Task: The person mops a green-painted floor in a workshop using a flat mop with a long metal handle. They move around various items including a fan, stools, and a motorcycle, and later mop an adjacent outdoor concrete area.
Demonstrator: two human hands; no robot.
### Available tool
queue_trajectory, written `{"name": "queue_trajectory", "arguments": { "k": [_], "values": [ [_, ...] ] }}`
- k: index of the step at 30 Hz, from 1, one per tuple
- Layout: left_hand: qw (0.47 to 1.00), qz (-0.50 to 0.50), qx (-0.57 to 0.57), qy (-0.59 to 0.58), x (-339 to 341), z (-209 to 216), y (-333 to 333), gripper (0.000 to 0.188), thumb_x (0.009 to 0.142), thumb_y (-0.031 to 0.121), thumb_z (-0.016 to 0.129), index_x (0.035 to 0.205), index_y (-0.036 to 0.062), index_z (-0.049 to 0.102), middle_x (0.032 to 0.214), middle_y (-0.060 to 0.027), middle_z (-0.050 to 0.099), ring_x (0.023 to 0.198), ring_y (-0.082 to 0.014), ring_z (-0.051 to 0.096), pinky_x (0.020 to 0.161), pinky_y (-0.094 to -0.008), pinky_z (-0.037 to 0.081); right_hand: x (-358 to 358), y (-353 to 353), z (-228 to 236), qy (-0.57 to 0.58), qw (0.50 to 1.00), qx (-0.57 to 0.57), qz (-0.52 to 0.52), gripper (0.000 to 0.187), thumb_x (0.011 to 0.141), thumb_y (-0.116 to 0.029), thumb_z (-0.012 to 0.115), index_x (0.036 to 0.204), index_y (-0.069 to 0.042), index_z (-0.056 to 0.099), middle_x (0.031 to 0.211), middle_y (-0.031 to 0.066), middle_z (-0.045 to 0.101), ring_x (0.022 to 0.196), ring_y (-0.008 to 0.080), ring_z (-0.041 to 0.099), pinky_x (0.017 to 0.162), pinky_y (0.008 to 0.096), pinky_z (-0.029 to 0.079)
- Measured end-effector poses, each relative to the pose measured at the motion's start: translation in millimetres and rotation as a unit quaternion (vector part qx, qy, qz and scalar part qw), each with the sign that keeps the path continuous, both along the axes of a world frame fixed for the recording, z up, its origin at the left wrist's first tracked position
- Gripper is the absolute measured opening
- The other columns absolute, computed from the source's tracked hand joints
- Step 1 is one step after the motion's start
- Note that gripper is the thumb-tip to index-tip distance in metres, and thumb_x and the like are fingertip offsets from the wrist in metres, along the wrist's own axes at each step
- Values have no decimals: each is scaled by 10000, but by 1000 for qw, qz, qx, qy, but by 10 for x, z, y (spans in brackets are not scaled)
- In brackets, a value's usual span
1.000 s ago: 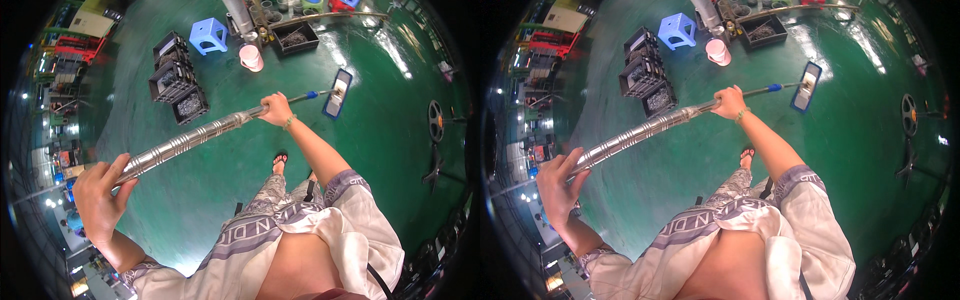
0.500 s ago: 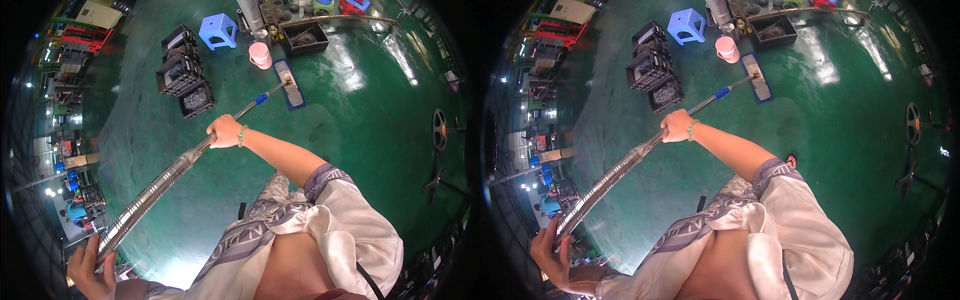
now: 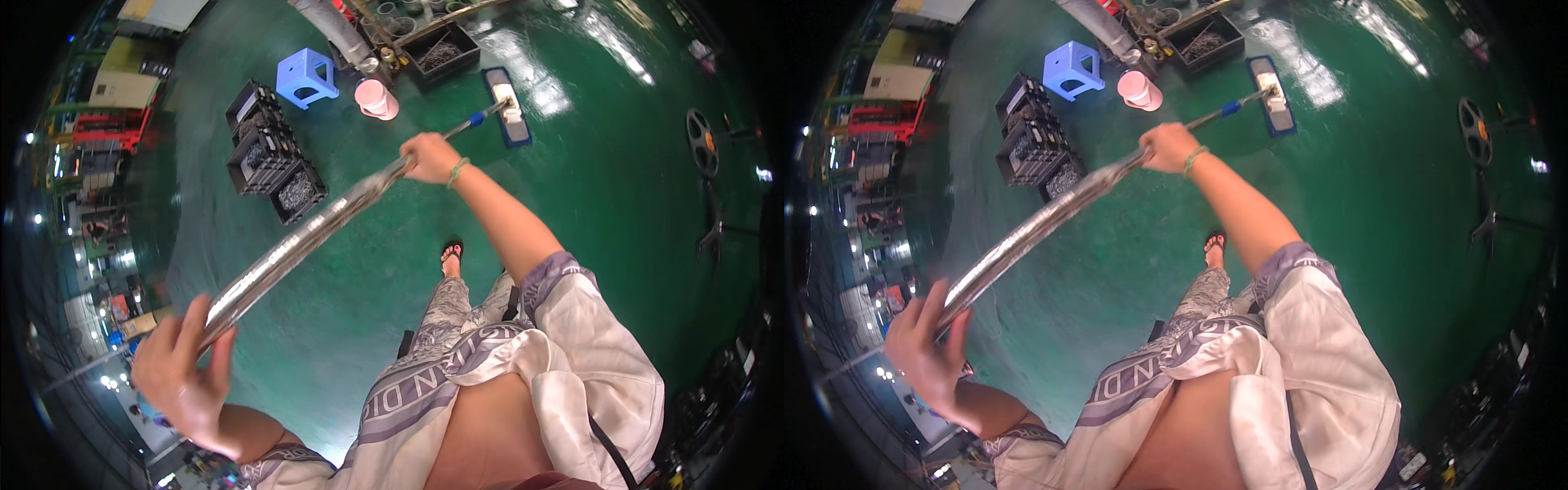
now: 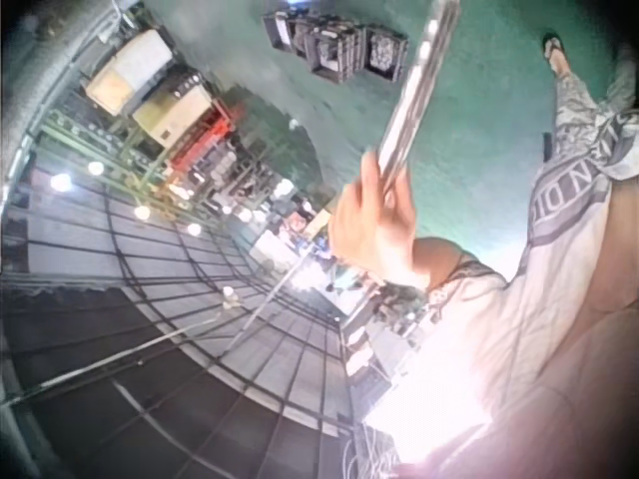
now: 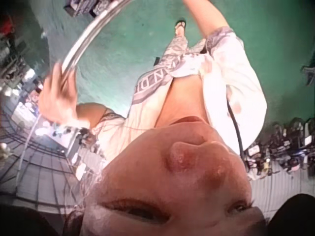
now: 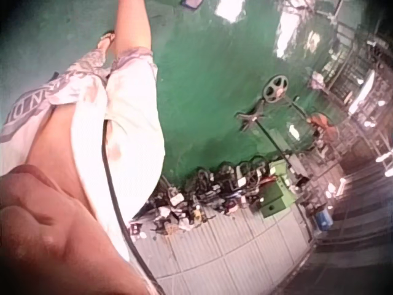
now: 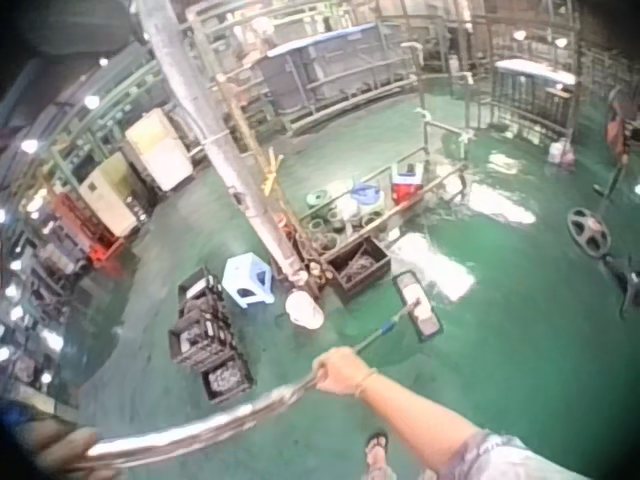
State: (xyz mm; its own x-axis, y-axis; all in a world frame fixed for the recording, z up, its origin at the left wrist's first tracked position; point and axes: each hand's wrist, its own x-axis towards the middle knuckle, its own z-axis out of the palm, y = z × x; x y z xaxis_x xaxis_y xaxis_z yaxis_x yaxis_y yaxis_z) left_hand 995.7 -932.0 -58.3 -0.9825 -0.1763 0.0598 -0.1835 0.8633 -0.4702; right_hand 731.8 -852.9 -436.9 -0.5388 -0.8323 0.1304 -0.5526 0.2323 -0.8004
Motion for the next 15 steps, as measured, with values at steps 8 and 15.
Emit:
{"name": "queue_trajectory", "arguments": {
  "k": [8, 15],
  "values": [
    [950, -293, -103, -17, -534, 190, 20, 430, 712, 279, 720, 1098, 101, 652, 818, -54, 599, 697, -219, 587, 578, -336, 428, -13, 584, -200, 124, 926, -140, -329, 186, 610, -241, 719, 681, -111, 606, 689, 82, 601, 719, 313, 563, 666, 417, 421],
    [887, -444, -113, -56, 8, 1064, 553, 350, 774, 287, 740, 1048, 78, 680, 876, -52, 676, 661, -223, 622, 536, -316, 462, 1566, 1175, 458, 30, 902, -123, -412, 136, 624, -216, 666, 638, -122, 569, 651, 52, 574, 733, 286, 560, 733, 396, 384]
  ]
}}
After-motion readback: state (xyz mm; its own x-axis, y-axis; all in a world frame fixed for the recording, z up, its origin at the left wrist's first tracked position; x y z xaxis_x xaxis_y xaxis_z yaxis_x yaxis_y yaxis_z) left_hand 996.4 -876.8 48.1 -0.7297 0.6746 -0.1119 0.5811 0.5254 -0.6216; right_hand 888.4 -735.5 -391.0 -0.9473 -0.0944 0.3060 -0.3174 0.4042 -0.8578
